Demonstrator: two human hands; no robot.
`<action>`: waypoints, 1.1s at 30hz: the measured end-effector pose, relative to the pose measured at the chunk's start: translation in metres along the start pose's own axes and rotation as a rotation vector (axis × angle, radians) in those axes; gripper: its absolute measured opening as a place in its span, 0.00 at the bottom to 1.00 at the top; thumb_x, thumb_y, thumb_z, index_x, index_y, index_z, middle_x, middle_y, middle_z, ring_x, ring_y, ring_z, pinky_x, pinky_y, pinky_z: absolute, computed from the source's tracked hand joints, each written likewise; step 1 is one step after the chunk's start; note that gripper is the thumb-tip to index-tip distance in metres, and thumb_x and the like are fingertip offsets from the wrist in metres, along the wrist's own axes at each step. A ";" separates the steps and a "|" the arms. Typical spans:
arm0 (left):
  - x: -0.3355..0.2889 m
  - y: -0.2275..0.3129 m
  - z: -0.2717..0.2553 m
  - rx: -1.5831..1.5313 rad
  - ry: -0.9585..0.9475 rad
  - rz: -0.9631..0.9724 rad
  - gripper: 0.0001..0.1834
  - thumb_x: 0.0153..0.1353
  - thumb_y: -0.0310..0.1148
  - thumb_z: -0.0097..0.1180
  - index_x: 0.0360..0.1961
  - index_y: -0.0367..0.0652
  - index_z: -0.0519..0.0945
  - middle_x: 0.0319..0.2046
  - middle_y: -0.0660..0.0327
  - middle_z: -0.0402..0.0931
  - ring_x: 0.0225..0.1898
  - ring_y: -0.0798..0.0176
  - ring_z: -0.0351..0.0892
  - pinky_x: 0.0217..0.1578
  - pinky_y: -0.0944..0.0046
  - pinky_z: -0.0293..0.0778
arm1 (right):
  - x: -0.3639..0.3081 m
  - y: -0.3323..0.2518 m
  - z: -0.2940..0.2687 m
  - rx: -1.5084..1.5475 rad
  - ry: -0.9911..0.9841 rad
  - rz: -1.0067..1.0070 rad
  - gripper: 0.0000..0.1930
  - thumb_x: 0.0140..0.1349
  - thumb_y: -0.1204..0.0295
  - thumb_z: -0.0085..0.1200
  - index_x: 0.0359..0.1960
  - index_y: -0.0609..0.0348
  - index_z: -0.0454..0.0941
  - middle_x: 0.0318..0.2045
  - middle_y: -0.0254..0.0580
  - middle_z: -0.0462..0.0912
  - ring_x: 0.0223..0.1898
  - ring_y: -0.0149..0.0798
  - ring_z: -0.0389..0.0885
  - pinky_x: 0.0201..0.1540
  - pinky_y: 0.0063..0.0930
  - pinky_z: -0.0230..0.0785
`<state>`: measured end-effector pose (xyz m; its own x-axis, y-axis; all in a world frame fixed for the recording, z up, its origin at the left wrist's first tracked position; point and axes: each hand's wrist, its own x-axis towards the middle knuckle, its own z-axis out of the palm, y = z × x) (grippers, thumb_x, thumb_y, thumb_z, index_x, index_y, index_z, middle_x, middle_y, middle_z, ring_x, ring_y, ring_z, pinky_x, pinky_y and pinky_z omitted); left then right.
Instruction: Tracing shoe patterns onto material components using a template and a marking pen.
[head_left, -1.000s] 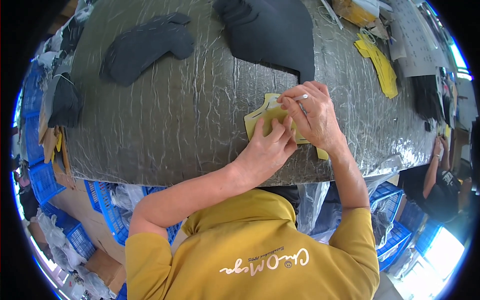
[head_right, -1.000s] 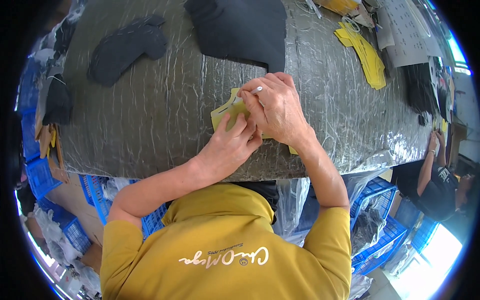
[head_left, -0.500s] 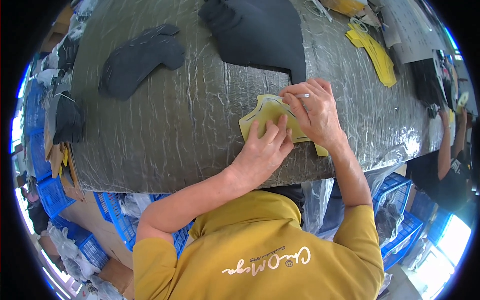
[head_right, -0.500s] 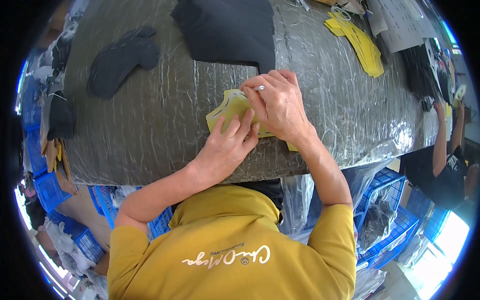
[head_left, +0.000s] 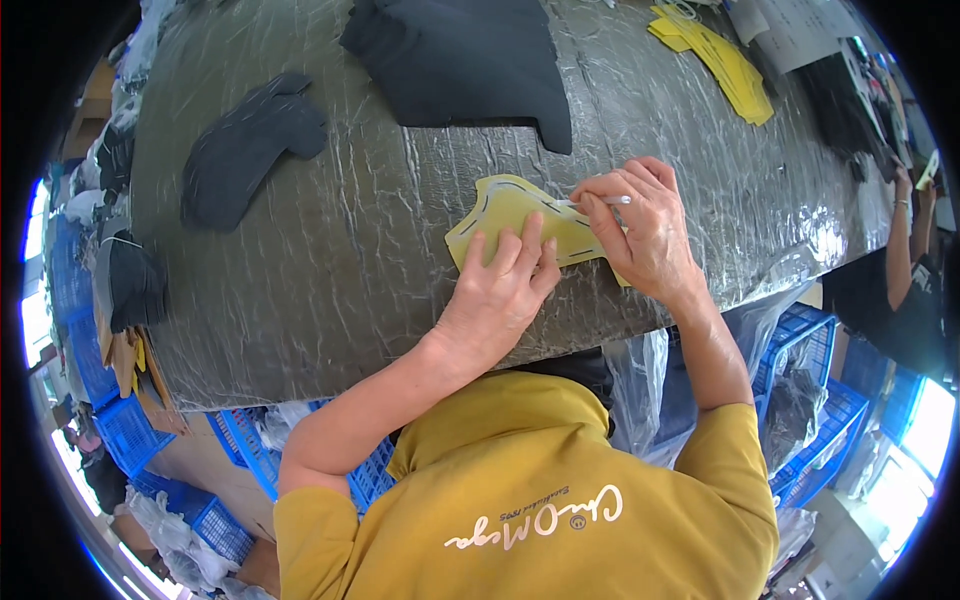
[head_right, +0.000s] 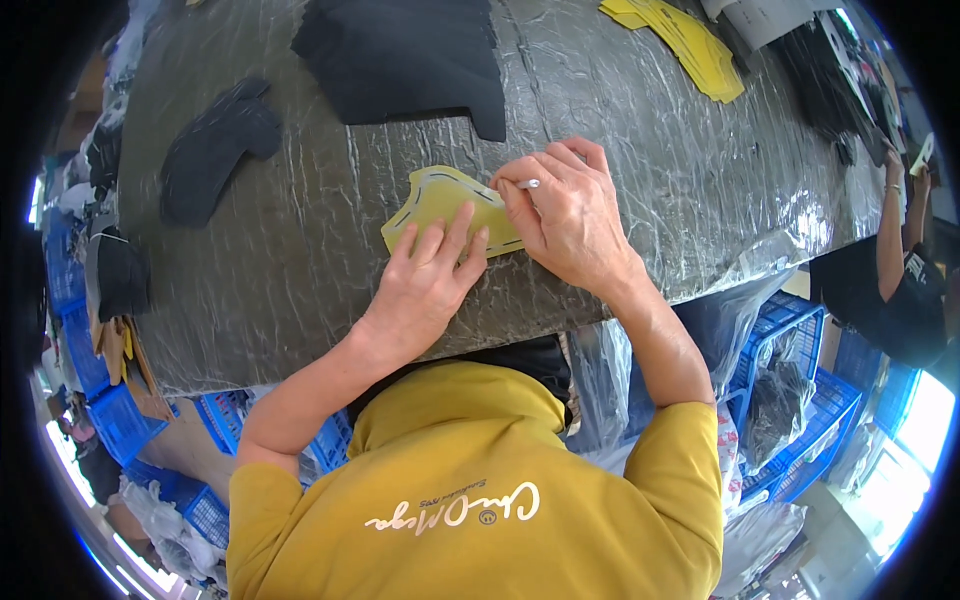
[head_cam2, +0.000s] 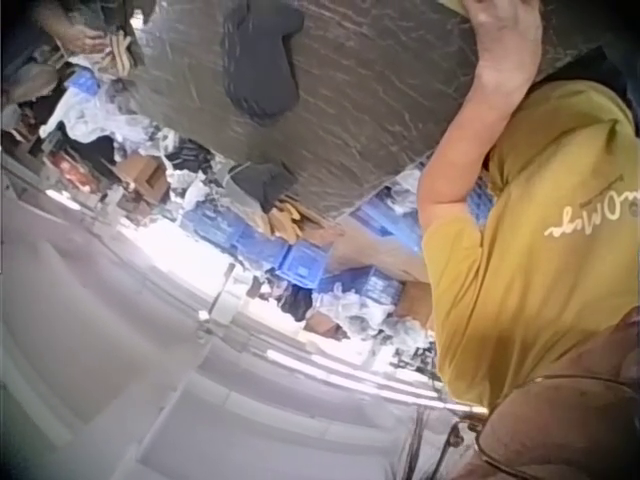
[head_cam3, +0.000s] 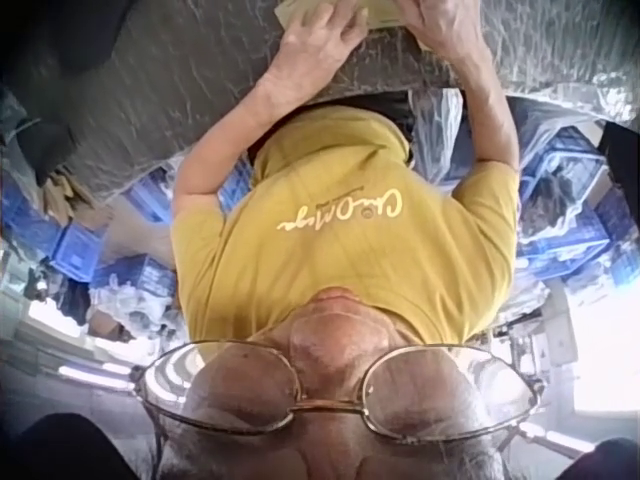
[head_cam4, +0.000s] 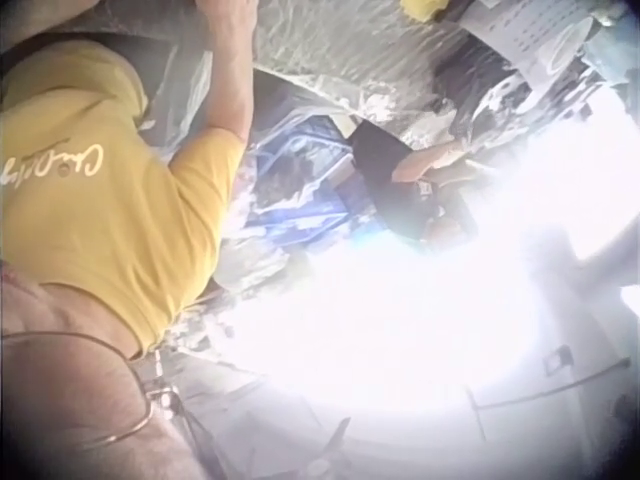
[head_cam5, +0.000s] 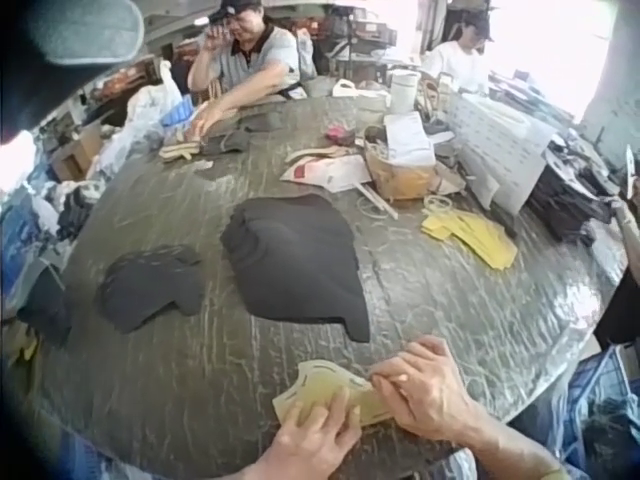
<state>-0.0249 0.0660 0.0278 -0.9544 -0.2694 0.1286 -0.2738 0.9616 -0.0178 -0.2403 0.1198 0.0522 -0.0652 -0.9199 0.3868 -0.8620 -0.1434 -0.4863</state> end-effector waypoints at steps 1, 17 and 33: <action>0.000 0.000 0.000 0.000 -0.005 -0.002 0.25 0.58 0.30 0.57 0.59 0.42 0.77 0.67 0.48 0.69 0.57 0.51 0.75 0.58 0.48 0.74 | -0.002 0.000 -0.002 0.001 -0.014 0.011 0.01 0.64 0.75 0.60 0.35 0.53 0.83 0.26 0.32 0.84 0.31 0.39 0.81 0.55 0.40 0.66; 0.002 -0.001 -0.003 -0.017 -0.013 0.024 0.26 0.56 0.25 0.56 0.59 0.38 0.77 0.67 0.45 0.69 0.57 0.50 0.74 0.60 0.53 0.73 | -0.029 -0.001 -0.021 -0.017 0.008 0.075 0.01 0.64 0.74 0.60 0.34 0.53 0.82 0.26 0.33 0.85 0.32 0.39 0.81 0.57 0.40 0.66; 0.002 -0.002 -0.004 0.001 -0.052 0.040 0.29 0.54 0.24 0.59 0.61 0.39 0.77 0.68 0.46 0.68 0.55 0.52 0.73 0.61 0.51 0.73 | -0.057 0.009 -0.054 -0.129 -0.035 0.142 0.03 0.69 0.74 0.54 0.38 0.55 0.80 0.31 0.36 0.84 0.34 0.41 0.80 0.56 0.41 0.65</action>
<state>-0.0262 0.0636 0.0319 -0.9695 -0.2329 0.0760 -0.2352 0.9717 -0.0231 -0.2714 0.1901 0.0680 -0.1752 -0.9400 0.2927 -0.9026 0.0347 -0.4291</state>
